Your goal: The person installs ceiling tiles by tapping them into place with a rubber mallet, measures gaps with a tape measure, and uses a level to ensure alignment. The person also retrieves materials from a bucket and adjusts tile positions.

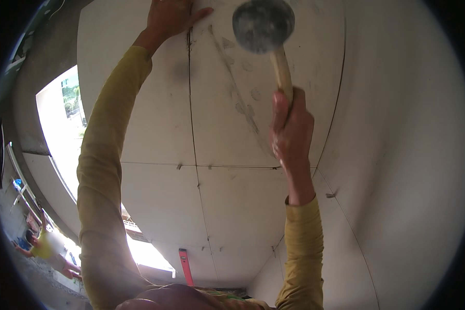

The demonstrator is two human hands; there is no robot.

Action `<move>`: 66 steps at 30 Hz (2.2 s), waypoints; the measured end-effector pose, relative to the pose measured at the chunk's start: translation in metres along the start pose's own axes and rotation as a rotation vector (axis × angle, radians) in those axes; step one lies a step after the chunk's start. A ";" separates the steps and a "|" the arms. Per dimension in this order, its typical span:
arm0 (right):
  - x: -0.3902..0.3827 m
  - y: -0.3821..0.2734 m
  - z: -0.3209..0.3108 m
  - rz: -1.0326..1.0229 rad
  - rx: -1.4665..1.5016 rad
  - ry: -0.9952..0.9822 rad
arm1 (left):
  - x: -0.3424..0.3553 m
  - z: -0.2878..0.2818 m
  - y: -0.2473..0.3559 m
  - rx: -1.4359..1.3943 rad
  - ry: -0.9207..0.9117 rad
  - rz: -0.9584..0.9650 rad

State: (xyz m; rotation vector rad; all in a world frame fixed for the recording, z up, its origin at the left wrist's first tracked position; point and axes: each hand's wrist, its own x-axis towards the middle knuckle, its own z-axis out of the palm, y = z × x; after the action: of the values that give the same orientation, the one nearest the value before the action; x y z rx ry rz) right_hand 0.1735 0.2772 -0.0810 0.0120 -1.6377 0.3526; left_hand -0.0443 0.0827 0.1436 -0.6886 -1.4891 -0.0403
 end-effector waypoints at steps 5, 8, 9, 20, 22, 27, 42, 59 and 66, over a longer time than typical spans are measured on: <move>0.160 -0.014 0.017 -0.087 -0.260 -0.032 | 0.000 -0.014 0.012 -0.022 -0.033 0.000; 0.200 0.000 0.030 -0.138 -0.425 -0.059 | -0.002 -0.005 0.013 -0.035 -0.018 0.008; 0.208 0.005 0.031 -0.177 -0.448 -0.036 | -0.002 -0.005 0.012 -0.042 -0.021 0.012; 0.214 -0.010 0.020 -0.154 -0.706 -0.133 | -0.007 0.010 0.005 -0.017 0.105 0.010; 0.220 -0.014 0.008 -0.100 -0.615 -0.134 | -0.009 0.010 0.008 -0.019 0.072 0.032; 0.199 -0.029 0.018 -0.260 -0.429 0.033 | -0.016 0.002 -0.007 -0.041 0.125 0.041; 0.242 -0.019 0.002 -0.121 -0.515 0.020 | -0.012 -0.005 0.007 0.041 0.026 0.065; 0.229 0.027 -0.010 -0.011 -0.731 -0.044 | -0.002 -0.004 0.012 0.000 -0.012 0.017; 0.206 -0.014 -0.024 -0.059 -0.329 0.073 | -0.007 -0.002 0.001 0.062 -0.047 0.027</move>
State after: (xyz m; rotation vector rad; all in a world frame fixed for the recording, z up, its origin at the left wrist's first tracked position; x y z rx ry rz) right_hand 0.1785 0.3111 0.1242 -0.1981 -1.6024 0.0355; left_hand -0.0428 0.0797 0.1365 -0.6638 -1.5189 0.0427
